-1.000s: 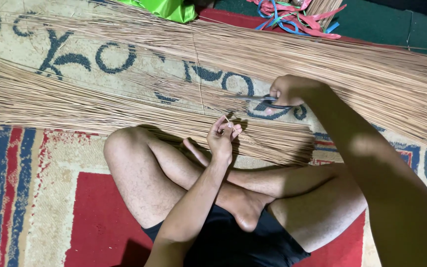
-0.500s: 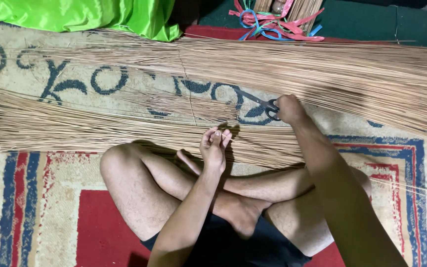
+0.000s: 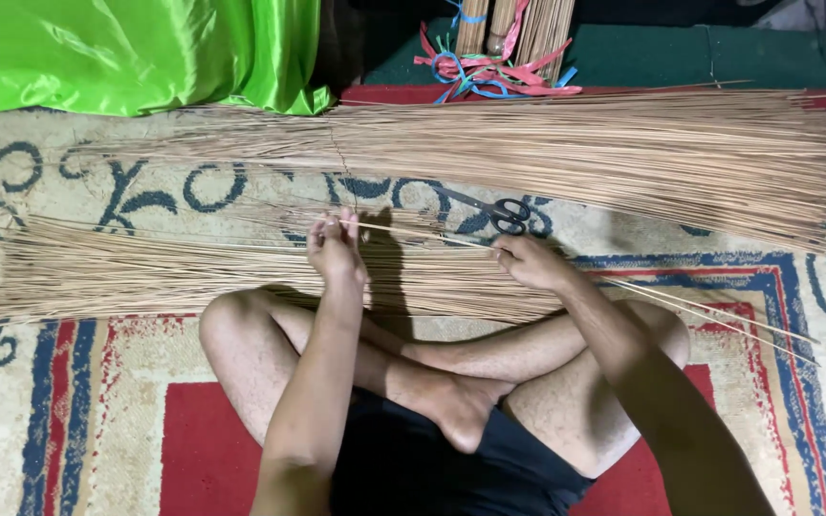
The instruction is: Assembling a broom by gathering palm leaf ribs into a bundle and trimming the ends with scissors
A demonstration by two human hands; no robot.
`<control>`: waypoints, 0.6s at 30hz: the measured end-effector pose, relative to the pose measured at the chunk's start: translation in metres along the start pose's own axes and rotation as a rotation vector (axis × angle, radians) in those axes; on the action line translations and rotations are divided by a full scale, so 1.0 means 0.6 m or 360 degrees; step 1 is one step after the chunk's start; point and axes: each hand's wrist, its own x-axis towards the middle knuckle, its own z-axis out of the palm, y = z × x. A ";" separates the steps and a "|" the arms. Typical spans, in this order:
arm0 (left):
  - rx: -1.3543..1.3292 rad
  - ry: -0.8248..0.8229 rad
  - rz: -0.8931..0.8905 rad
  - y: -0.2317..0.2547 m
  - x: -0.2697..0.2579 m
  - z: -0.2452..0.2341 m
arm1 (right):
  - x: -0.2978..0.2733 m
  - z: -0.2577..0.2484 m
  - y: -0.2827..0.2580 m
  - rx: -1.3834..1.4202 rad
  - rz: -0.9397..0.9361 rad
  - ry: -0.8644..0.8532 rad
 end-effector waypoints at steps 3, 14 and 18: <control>0.0099 0.0020 0.0083 0.046 0.028 -0.009 | -0.003 0.004 0.025 -0.0023 -0.0031 0.0083; 0.2759 -0.1491 0.1556 0.100 -0.268 0.116 | 0.018 0.062 -0.058 -0.0346 -0.0273 0.0222; 0.3727 -0.2049 0.1325 -0.032 -0.149 0.029 | 0.013 0.072 -0.085 -0.0353 -0.0329 0.0175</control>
